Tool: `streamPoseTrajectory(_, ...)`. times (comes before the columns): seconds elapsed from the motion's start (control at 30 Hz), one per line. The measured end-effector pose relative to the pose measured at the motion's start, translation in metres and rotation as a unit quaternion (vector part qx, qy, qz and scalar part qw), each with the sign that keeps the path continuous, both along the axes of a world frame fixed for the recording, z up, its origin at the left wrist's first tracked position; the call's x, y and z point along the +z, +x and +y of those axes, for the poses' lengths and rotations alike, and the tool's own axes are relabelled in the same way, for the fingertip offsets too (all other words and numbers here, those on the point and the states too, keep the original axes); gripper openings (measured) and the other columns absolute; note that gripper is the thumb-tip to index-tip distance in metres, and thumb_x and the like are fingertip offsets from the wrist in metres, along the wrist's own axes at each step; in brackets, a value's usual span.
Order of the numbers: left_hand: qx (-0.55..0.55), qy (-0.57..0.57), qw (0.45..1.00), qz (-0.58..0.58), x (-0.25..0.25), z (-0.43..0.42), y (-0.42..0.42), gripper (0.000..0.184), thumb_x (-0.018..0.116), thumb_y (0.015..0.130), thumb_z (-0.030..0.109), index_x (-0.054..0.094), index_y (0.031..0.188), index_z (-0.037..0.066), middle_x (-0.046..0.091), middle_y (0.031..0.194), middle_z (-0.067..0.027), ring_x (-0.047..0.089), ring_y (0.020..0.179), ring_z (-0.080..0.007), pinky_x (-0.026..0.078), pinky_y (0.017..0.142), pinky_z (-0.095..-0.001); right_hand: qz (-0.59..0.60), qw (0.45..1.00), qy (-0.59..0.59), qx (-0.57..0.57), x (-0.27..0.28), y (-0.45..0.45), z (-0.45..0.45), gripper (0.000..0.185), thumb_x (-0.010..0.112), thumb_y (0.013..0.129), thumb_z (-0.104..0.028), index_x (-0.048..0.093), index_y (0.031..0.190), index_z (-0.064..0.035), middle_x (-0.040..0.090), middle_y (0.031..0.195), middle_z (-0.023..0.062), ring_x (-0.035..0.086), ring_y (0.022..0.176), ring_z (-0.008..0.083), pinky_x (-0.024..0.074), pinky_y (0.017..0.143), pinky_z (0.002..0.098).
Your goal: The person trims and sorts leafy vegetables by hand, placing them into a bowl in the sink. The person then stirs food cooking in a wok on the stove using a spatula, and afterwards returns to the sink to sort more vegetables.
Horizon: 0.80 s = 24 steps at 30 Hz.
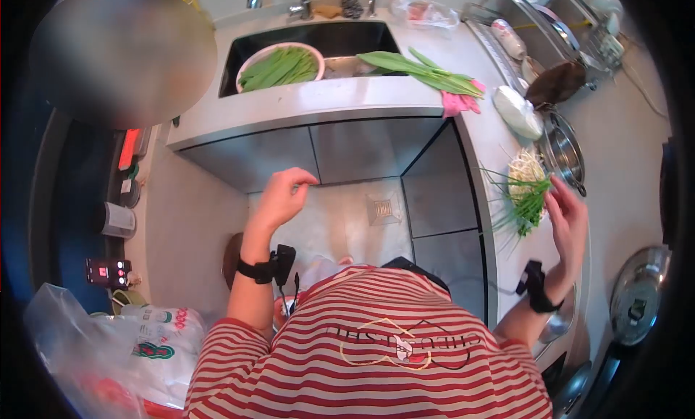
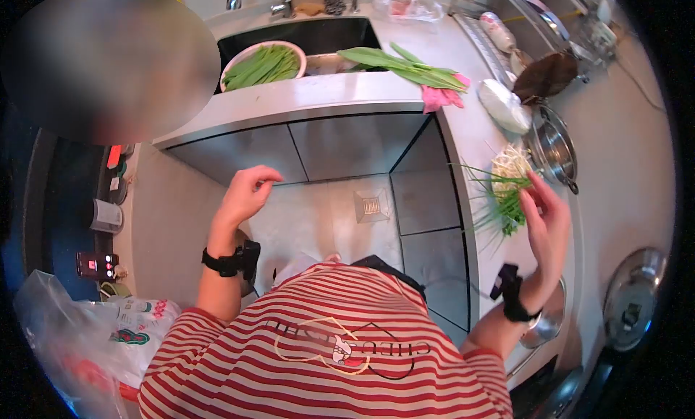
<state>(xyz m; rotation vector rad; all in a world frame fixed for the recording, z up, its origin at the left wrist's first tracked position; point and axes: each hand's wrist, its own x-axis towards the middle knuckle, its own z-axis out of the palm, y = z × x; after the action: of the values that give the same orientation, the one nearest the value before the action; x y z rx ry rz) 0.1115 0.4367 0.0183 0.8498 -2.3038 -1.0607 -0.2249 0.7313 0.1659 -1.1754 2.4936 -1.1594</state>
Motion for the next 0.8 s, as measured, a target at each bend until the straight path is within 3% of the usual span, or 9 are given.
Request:
streamPoseTrajectory(0.2,0.127,0.072,0.989,-0.024,-0.030,-0.030,0.055,0.015,0.055,0.077,0.008,0.062,0.088,0.001,0.062,0.085,-0.0129,0.060,0.074,-0.0219,0.047,0.063,-0.0297,-0.009,0.974,0.017,0.225,-0.016,-0.027,-0.178,0.032,0.059,0.080,-0.010,0.056,0.111,-0.0008,0.060,0.074,0.0029,0.051,0.065,0.0069,0.0421,0.058,0.0212)
streamPoseTrajectory(0.33,0.162,0.099,0.981,-0.029,-0.039,-0.065,0.054,0.016,0.056,0.077,0.006,0.062,0.090,-0.001,0.063,0.083,-0.0092,0.059,0.074,-0.0148,0.047,0.065,-0.0266,0.038,0.987,0.155,0.035,-0.083,-0.139,-0.272,0.034,0.063,0.074,-0.023,0.062,0.101,-0.0018,0.064,0.072,0.0122,0.060,0.067,0.0139,0.0466,0.063,0.0279)
streamPoseTrajectory(0.43,0.172,0.121,0.977,-0.032,-0.051,-0.107,0.043,0.016,0.057,0.077,0.006,0.062,0.090,-0.001,0.063,0.081,-0.0084,0.059,0.073,-0.0136,0.047,0.066,-0.0261,0.101,0.977,0.180,-0.046,-0.138,-0.221,-0.298,0.037,0.066,0.069,-0.029,0.064,0.095,-0.0027,0.064,0.071,0.0153,0.063,0.068,0.0170,0.0479,0.066,0.0301)
streamPoseTrajectory(0.5,0.179,0.121,0.976,-0.039,-0.065,-0.142,0.033,0.016,0.057,0.078,0.007,0.062,0.091,-0.001,0.064,0.078,-0.0081,0.059,0.073,-0.0131,0.047,0.067,-0.0258,0.067,0.963,0.248,-0.081,-0.156,-0.252,-0.311,0.037,0.059,0.071,-0.026,0.063,0.100,-0.0040,0.058,0.058,0.0054,0.056,0.050,0.0128,0.0448,0.045,0.0255)
streamPoseTrajectory(0.57,0.156,0.096,0.979,-0.094,-0.071,-0.181,0.012,0.016,0.058,0.078,0.009,0.063,0.091,0.000,0.064,0.078,-0.0090,0.060,0.073,-0.0131,0.047,0.067,-0.0262,0.001,0.961,0.266,-0.079,-0.157,-0.260,-0.323,0.034,0.058,0.073,-0.025,0.063,0.099,-0.0053,0.059,0.061,0.0059,0.056,0.052,0.0129,0.0454,0.045,0.0252)
streamPoseTrajectory(0.63,0.145,0.092,0.978,-0.115,-0.082,-0.216,-0.015,0.018,0.058,0.079,0.015,0.064,0.089,0.001,0.064,0.075,-0.0093,0.058,0.069,-0.0129,0.046,0.065,-0.0256,-0.067,0.967,0.242,-0.048,-0.174,-0.282,-0.340,0.033,0.057,0.078,-0.023,0.060,0.103,-0.0018,0.062,0.078,0.0094,0.056,0.057,0.0130,0.0442,0.043,0.0253)
streamPoseTrajectory(0.67,0.136,0.111,0.976,-0.129,-0.085,-0.232,-0.029,0.019,0.059,0.079,0.017,0.064,0.086,0.000,0.064,0.071,-0.0081,0.057,0.066,-0.0119,0.045,0.062,-0.0250,-0.097,0.982,0.160,-0.038,-0.193,-0.295,-0.349,0.035,0.058,0.076,-0.022,0.060,0.103,0.0010,0.063,0.073,0.0091,0.057,0.054,0.0140,0.0460,0.043,0.0276)
streamPoseTrajectory(0.73,0.123,0.200,0.964,-0.128,-0.100,-0.262,-0.047,0.019,0.060,0.077,0.016,0.063,0.085,-0.001,0.062,0.068,-0.0050,0.055,0.061,-0.0098,0.045,0.059,-0.0249,-0.049,0.985,0.165,-0.018,-0.204,-0.299,-0.373,0.042,0.058,0.075,-0.021,0.056,0.111,0.0002,0.063,0.082,0.0131,0.058,0.056,0.0141,0.0463,0.042,0.0277)
streamPoseTrajectory(0.8,0.157,0.283,0.943,-0.083,-0.104,-0.282,-0.063,0.018,0.060,0.076,0.015,0.064,0.086,0.001,0.062,0.069,-0.0044,0.055,0.064,-0.0094,0.045,0.061,-0.0245,-0.028,0.979,0.201,-0.008,-0.208,-0.295,-0.395,0.044,0.060,0.073,-0.020,0.055,0.112,-0.0005,0.064,0.085,0.0167,0.062,0.064,0.0201,0.0500,0.053,0.0315)
